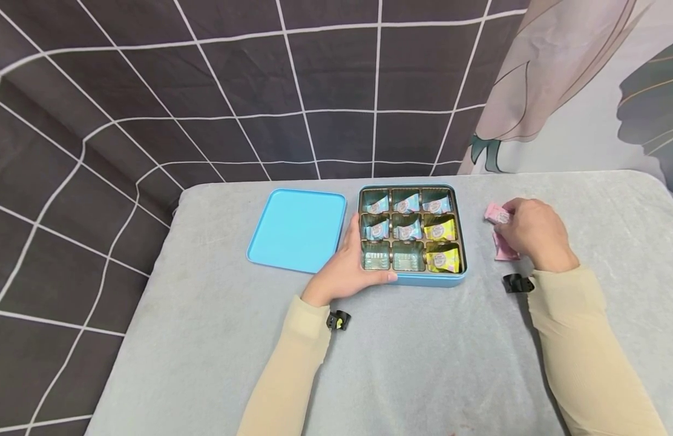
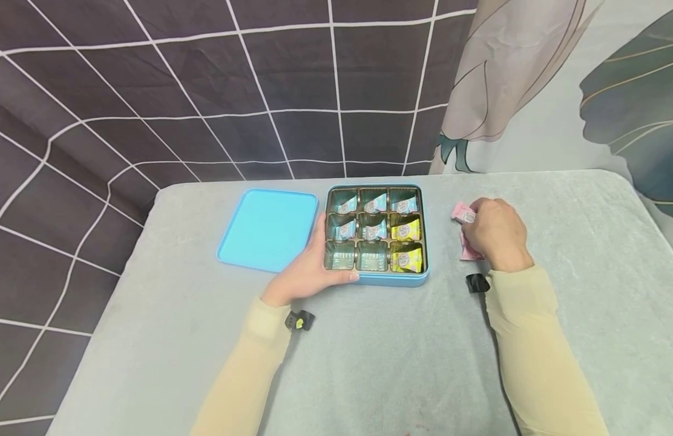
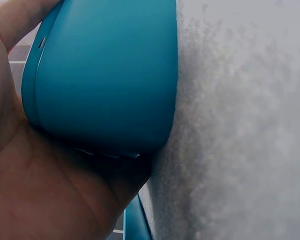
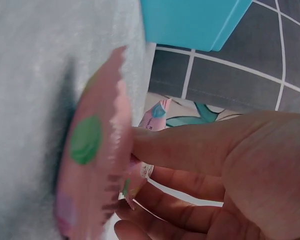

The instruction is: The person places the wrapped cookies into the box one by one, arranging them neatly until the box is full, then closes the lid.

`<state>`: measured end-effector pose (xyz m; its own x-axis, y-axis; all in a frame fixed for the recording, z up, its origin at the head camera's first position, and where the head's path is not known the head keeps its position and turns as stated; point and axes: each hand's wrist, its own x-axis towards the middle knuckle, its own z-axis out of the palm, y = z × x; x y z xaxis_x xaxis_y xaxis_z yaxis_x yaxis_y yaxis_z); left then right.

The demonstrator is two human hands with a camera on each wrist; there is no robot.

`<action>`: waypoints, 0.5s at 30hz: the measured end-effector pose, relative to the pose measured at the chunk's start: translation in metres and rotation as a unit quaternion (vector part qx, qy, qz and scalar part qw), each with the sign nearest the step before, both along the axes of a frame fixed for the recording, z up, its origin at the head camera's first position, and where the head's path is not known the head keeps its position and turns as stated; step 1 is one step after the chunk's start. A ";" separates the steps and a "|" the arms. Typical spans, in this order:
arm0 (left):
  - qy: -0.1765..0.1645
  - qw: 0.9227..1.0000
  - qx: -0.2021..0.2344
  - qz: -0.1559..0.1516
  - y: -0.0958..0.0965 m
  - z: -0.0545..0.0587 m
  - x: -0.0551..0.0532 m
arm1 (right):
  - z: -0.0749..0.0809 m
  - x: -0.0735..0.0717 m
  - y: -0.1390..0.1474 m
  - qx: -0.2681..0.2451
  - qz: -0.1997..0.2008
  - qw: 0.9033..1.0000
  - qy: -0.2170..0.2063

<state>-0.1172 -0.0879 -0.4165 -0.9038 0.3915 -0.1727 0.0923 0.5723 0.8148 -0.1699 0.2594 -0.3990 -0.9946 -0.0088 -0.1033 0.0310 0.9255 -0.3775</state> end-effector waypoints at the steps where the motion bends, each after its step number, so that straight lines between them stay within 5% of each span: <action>1: 0.001 1.000 -0.001 0.000 0.000 0.000 0.000 | 0.001 0.000 0.000 -0.002 -0.001 1.000 0.001; 15: -0.004 1.000 -0.006 0.004 0.000 -0.002 0.001 | 0.016 0.008 -0.010 -0.025 0.008 0.999 0.031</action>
